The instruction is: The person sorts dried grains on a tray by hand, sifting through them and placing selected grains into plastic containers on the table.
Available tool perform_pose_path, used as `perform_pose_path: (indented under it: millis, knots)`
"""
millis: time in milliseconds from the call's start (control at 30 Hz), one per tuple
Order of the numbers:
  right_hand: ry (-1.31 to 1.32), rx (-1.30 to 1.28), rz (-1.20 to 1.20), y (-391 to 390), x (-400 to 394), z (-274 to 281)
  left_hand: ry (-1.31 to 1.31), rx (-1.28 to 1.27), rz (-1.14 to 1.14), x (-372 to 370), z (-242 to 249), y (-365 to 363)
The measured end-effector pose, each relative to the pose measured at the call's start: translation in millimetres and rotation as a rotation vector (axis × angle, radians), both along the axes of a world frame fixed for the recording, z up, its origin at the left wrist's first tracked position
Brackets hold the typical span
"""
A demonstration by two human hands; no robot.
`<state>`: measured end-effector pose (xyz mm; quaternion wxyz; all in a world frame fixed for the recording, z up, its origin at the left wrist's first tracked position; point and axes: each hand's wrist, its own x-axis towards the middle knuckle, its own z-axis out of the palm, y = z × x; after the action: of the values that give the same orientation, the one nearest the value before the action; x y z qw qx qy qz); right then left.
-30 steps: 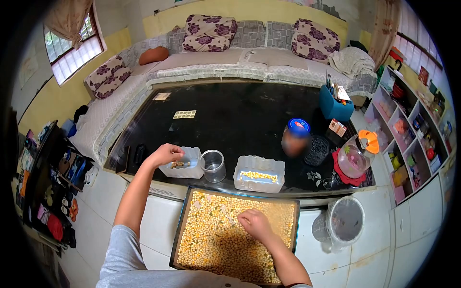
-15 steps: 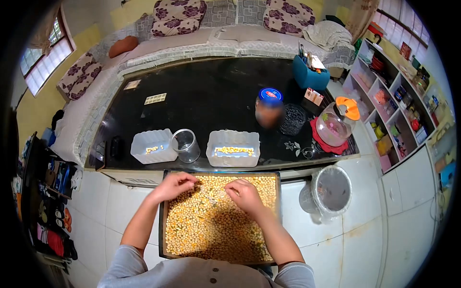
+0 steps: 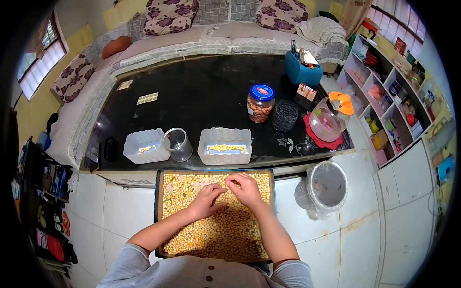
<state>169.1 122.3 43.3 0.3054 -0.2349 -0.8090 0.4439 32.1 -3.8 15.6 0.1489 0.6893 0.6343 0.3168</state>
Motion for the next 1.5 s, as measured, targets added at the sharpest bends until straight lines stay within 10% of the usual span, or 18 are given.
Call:
perform_pose_path:
  millis: [567, 967, 1167, 1500]
  knots:
    - [-0.027, 0.005, 0.008, 0, 0, -4, -0.013, -0.207, 0.047, 10, -22, 3]
    - [-0.004, 0.006, 0.016, -4, -2, -4, -2.120, -0.629, 0.073, -13, -29, 4]
    - [0.015, 0.070, 0.051, -8, -4, -2, -2.203, -0.469, 0.502, -8, -16, 8]
    - [0.037, 0.098, 0.080, -20, -12, -12, -2.154, -0.341, 0.065, -5, -12, 1]
